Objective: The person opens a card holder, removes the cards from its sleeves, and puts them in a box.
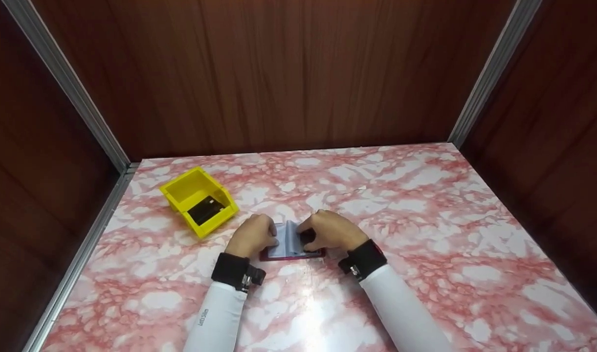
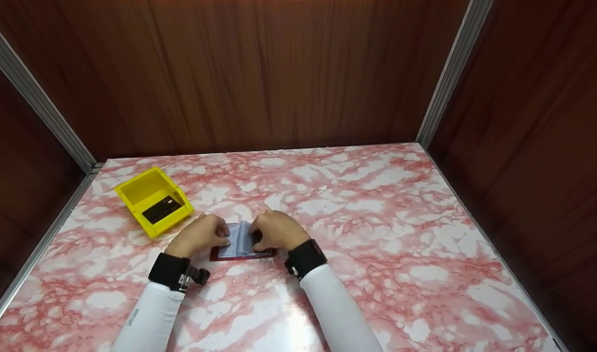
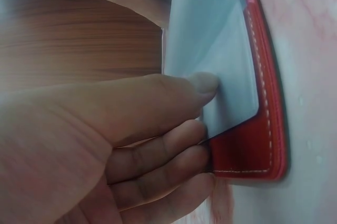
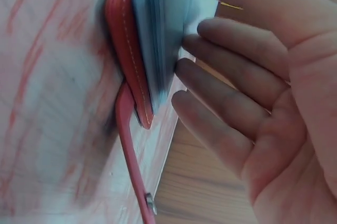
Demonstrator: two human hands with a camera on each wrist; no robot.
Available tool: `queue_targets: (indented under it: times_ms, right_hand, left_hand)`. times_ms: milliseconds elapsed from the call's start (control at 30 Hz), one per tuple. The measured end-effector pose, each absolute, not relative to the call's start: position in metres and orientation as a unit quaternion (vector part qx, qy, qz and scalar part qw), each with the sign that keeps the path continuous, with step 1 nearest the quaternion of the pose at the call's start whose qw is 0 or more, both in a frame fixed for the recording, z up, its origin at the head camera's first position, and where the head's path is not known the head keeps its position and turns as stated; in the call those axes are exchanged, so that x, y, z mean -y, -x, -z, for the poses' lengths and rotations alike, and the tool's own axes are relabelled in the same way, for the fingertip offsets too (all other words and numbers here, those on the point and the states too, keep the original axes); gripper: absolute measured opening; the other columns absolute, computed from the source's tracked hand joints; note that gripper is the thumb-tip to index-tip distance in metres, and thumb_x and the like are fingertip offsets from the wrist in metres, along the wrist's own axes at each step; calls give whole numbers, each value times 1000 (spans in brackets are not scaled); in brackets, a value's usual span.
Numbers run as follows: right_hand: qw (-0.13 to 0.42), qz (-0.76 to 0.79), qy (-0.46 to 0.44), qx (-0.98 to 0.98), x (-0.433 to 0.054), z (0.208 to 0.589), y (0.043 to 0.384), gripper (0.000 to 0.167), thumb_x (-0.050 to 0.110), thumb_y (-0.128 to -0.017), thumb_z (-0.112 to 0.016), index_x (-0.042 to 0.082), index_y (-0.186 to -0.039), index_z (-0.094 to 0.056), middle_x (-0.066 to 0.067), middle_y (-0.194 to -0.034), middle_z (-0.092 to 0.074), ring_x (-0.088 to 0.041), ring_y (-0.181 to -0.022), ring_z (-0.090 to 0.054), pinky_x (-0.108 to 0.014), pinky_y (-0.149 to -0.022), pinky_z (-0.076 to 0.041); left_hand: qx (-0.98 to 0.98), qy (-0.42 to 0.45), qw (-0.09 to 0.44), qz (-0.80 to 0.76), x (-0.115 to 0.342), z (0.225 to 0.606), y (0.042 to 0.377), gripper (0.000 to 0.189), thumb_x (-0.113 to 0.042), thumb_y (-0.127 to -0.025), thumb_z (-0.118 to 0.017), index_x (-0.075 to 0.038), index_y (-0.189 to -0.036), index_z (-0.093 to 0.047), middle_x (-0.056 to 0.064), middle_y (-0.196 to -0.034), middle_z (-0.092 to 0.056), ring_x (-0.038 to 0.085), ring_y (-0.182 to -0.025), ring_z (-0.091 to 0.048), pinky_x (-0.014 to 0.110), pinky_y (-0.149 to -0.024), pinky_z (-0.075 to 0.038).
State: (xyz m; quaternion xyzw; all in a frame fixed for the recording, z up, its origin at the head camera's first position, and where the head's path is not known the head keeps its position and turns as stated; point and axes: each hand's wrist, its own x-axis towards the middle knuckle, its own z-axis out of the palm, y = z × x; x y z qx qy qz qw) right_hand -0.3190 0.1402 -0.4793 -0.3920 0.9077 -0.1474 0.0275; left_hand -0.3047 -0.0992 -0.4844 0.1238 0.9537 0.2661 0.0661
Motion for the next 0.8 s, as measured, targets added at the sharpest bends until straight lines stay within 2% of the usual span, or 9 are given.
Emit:
queue_targets:
  times_ms: [133,267,567,700,800]
  right_hand:
    - [17,148,383,-912,-139,480,319,26,12,-90,-87,14,-115,-85,-3,-107,-85,-18,-91,-76,-38,-86,-63]
    - [-9,153,365,-918,-135,481,318,26,21,-88,-92,12,-112,-86,-4,-103,-85,-19,-90,-78,-39,-84,-65]
    - [-52,133,333,-932,-126,487,316,27,36,-83,-95,14,-92,-84,1,-81,-78,-10,-69,-57,-35,-69,-55]
    - [-49,144,330,-932,-126,487,316,27,36,-85,-94,13,-97,-85,0,-87,-81,-13,-72,-62,-37,-72,-58]
    - [-37,175,331,-926,-127,486,317,20,24,-90,-90,11,-104,-85,-4,-100,-84,-19,-86,-74,-41,-83,-63]
  left_hand:
    - [-954,-127,62,-266,100,484,305,11,-11,-87,-87,-6,-94,-80,7,-91,-77,17,-75,-65,35,-77,-57]
    - [-954,-127,60,-265,100,485,305,12,-12,-87,-87,-6,-94,-80,7,-91,-77,17,-75,-65,35,-77,-57]
    - [-955,-117,73,-263,100,484,307,10,-12,-88,-87,-7,-92,-79,6,-90,-76,18,-75,-63,33,-74,-55]
    - [-955,-117,75,-263,99,483,306,10,-12,-87,-87,-7,-91,-79,6,-89,-76,17,-75,-63,32,-73,-54]
    - [-954,-120,72,-265,99,483,306,10,-12,-87,-87,-7,-91,-79,6,-89,-77,17,-74,-63,32,-72,-54]
